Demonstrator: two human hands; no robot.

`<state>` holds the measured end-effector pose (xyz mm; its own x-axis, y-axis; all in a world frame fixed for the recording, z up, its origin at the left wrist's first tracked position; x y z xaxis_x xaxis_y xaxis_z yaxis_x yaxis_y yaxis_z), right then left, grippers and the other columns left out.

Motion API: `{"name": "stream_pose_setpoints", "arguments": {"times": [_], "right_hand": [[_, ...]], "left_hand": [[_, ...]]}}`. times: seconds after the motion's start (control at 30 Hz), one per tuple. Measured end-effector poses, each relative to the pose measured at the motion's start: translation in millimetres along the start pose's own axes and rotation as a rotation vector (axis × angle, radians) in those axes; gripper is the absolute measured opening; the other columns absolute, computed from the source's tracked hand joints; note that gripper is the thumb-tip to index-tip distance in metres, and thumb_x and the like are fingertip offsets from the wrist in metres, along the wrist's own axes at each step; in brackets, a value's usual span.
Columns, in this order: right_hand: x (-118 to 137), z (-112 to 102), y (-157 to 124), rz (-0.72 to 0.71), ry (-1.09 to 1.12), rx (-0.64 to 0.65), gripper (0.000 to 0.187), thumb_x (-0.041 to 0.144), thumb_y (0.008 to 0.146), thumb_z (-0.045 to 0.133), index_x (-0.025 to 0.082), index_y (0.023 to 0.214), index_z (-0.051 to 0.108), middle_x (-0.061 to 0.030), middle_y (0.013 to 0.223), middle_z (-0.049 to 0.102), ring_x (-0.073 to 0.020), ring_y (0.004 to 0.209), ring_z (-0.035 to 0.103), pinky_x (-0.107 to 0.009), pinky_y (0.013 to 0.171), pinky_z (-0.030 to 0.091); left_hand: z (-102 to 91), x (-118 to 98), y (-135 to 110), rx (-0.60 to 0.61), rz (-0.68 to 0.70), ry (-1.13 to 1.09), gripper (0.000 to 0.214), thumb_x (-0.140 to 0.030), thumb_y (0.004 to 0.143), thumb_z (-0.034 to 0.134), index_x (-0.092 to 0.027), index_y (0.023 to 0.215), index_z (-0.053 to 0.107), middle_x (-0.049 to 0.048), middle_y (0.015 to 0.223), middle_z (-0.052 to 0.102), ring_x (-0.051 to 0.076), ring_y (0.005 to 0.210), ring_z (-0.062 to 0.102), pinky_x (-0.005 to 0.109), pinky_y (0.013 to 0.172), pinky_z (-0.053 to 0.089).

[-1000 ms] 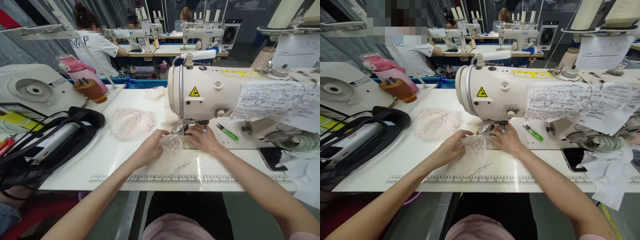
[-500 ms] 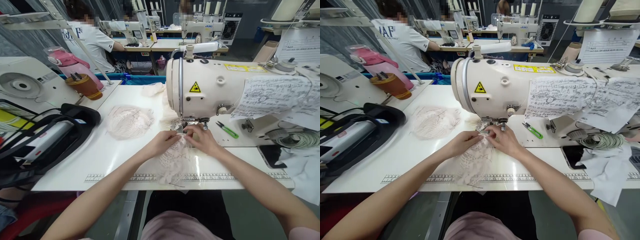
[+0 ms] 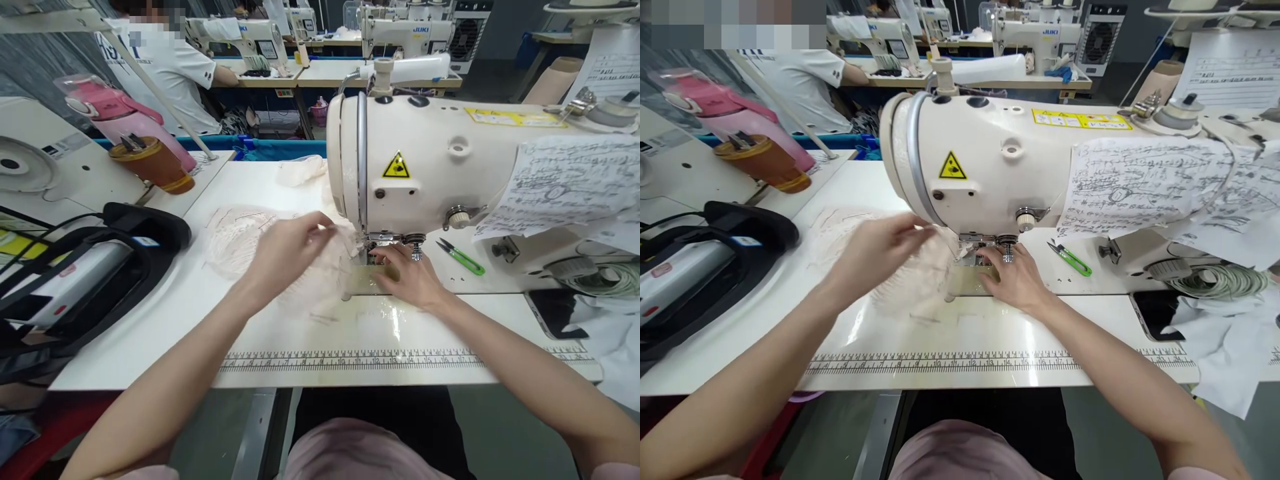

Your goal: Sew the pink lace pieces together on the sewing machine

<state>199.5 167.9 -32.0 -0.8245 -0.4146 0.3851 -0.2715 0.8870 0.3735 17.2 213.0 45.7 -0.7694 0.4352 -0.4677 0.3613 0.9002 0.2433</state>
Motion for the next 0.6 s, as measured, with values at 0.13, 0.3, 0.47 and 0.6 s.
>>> {"name": "stream_pose_setpoints", "arguments": {"times": [0.13,0.3,0.47,0.6], "right_hand": [[-1.7,0.5,-0.4,-0.012,0.043,-0.051,0.026,0.032,0.089,0.049,0.021,0.111,0.06,-0.0054,0.093,0.07,-0.0191,0.073,0.061,-0.036,0.071,0.045],[-3.9,0.5,-0.6,-0.019,0.007,-0.072,0.024,0.03,0.091,0.049,0.02,0.109,0.061,-0.0053,0.088,0.07,-0.019,0.074,0.061,-0.035,0.071,0.045],[-4.9,0.8,-1.0,-0.04,-0.037,-0.081,0.022,0.03,0.093,0.047,0.023,0.108,0.061,-0.0037,0.096,0.071,-0.0195,0.08,0.063,-0.036,0.073,0.046],[-3.0,2.4,-2.5,-0.081,0.014,-0.079,0.021,0.029,0.094,0.045,0.025,0.108,0.06,-0.0028,0.105,0.069,-0.0193,0.087,0.064,-0.036,0.075,0.047]], "left_hand": [[-48.9,-27.3,-27.8,-0.427,0.248,0.142,0.014,-0.031,0.092,0.053,-0.022,0.086,0.062,-0.0028,0.076,0.066,0.012,0.067,0.059,0.025,0.061,0.044],[-10.4,-61.1,-82.1,-0.171,0.639,0.137,0.01,-0.02,0.091,0.054,-0.023,0.085,0.062,-0.0003,0.089,0.071,0.014,0.081,0.066,0.026,0.068,0.053],[31.3,-52.2,-120.7,0.213,0.686,0.011,0.014,-0.029,0.093,0.051,-0.022,0.091,0.064,-0.0002,0.083,0.071,0.013,0.074,0.067,0.026,0.068,0.053],[24.4,-12.6,-96.2,0.077,0.289,0.046,0.019,-0.031,0.096,0.045,-0.02,0.099,0.061,0.0046,0.095,0.068,0.018,0.087,0.064,0.029,0.069,0.051]]}}
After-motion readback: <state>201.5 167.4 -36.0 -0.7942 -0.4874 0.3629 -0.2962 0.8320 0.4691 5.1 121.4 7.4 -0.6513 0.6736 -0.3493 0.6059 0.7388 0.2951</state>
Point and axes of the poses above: each hand's wrist, its own y-axis towards the middle knuckle, its own z-axis out of the palm, x = y × z, the point moved 6 cm from there along y, towards the middle knuckle
